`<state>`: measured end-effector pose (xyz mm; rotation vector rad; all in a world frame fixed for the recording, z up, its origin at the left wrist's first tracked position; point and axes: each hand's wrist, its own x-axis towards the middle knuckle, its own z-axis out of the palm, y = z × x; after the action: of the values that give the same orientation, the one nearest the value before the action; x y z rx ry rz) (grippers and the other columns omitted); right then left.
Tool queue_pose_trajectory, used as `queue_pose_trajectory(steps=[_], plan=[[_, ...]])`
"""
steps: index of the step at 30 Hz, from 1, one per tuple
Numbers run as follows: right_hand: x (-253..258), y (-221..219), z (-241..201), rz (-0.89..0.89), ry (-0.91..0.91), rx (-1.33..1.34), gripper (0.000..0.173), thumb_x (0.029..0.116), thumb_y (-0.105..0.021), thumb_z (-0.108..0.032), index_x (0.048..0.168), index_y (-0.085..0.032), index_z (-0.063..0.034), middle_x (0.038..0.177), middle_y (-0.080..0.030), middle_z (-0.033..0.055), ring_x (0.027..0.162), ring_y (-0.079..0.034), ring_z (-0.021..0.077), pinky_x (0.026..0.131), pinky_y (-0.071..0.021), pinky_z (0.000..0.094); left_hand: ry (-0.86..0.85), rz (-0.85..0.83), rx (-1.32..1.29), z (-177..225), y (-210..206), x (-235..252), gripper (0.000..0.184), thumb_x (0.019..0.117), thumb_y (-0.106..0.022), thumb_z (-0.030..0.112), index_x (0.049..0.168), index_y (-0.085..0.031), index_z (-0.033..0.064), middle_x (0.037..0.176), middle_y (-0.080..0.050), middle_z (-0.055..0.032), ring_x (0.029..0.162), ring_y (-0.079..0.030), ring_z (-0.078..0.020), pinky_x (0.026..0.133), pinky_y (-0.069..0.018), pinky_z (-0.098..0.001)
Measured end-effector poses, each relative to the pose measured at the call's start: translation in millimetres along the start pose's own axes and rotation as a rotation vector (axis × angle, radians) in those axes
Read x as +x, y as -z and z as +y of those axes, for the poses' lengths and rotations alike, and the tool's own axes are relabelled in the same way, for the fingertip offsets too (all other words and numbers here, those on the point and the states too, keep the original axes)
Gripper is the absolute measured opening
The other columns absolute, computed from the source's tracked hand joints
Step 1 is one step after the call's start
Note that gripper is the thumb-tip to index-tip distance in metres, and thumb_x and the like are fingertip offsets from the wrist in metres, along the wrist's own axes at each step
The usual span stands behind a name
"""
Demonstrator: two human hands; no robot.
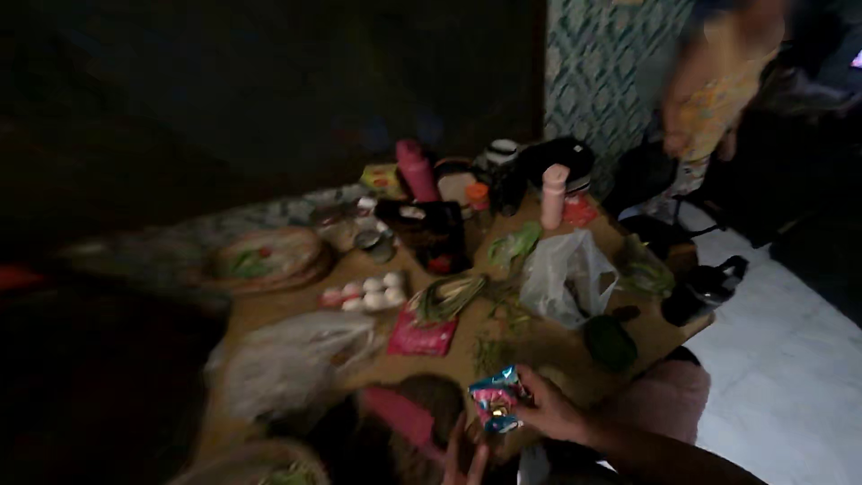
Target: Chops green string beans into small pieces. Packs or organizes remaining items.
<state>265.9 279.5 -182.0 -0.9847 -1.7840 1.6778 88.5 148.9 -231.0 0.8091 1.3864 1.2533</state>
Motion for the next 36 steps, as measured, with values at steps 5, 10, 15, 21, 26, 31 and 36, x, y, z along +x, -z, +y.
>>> queue_pose_trajectory(steps=[5,10,15,21,26,31,36], plan=[[21.1,-8.1,22.7,-0.113,-0.084,-0.089,0.047,0.1041,-0.057,-0.017,0.146,-0.05,0.0023,0.138,-0.06,0.0223,0.121,-0.064,0.0276,0.103,-0.0535,0.0417,0.144,0.29,-0.182,16.6,-2.2,-2.2,0.016,0.102,-0.055,0.0,0.118,-0.055,-0.0039,0.09,-0.075,-0.0058,0.068,-0.074,-0.0156,0.062,-0.065,-0.0337],[82.9,43.2,49.0,0.099,-0.287,-0.68,0.041,0.1052,-0.052,-0.016,0.145,-0.056,-0.0044,0.151,-0.05,0.0208,0.138,-0.051,0.0334,0.116,-0.0411,0.0456,0.15,0.49,-0.101,13.8,17.3,-22.0,0.016,0.1,-0.058,0.0,0.115,-0.057,-0.0048,0.085,-0.073,-0.0039,0.065,-0.072,-0.0122,0.061,-0.0638,-0.0308],[116.4,69.4,75.3,0.157,-0.169,-0.926,0.038,0.1041,-0.049,-0.009,0.14,-0.06,-0.0039,0.145,-0.054,0.0212,0.133,-0.055,0.0356,0.112,-0.0462,0.0476,0.16,0.58,-0.109,9.3,27.6,-39.8,0.017,0.1011,-0.055,0.001,0.117,-0.053,-0.0036,0.087,-0.071,-0.0015,0.069,-0.072,-0.0109,0.063,-0.0647,-0.0318],[143.4,70.6,85.7,0.079,-0.285,-1.13,0.038,0.1043,-0.051,-0.012,0.141,-0.057,-0.0026,0.148,-0.05,0.0229,0.136,-0.052,0.0386,0.104,-0.0511,0.052,0.151,0.622,-0.148,8.3,24.9,-47.0,0.018,0.1009,-0.054,0.0,0.118,-0.054,-0.0027,0.09,-0.072,-0.0017,0.071,-0.073,-0.0121,0.064,-0.0653,-0.0332],[144.1,66.7,66.1,0.209,-0.357,-0.866,0.043,0.1023,-0.058,-0.022,0.139,-0.053,0.0,0.134,-0.061,0.0224,0.119,-0.065,0.0365,0.099,-0.0538,0.0522,0.176,0.644,-0.161,7.4,23.4,-50.0,0.018,0.1007,-0.057,0.001,0.118,-0.054,-0.0025,0.091,-0.072,-0.0023,0.073,-0.073,-0.0119,0.065,-0.0656,-0.0332],[133.6,54.2,48.9,0.077,-0.345,-0.664,0.047,0.1101,-0.045,-0.025,0.148,-0.045,0.003,0.141,-0.056,0.0277,0.129,-0.058,0.0376,0.11,-0.0458,0.0492,0.21,0.687,-0.176,5.7,22.0,-40.8,0.027,0.1012,-0.06,0.006,0.126,-0.056,-0.0046,0.1,-0.072,-0.0106,0.076,-0.074,-0.0172,0.063,-0.0658,-0.0349],[73.2,-7.1,45.9,-0.529,-0.162,-0.8,0.04,0.106,-0.051,-0.018,0.142,-0.055,-0.0026,0.127,-0.066,0.0239,0.117,-0.066,0.0377,0.103,-0.051,0.0545,0.146,0.685,-0.224,8.2,31.5,-31.4,0.025,0.1019,-0.058,0.005,0.124,-0.057,-0.0047,0.1,-0.072,-0.0103,0.078,-0.074,-0.0176,0.064,-0.0652,-0.0341]])
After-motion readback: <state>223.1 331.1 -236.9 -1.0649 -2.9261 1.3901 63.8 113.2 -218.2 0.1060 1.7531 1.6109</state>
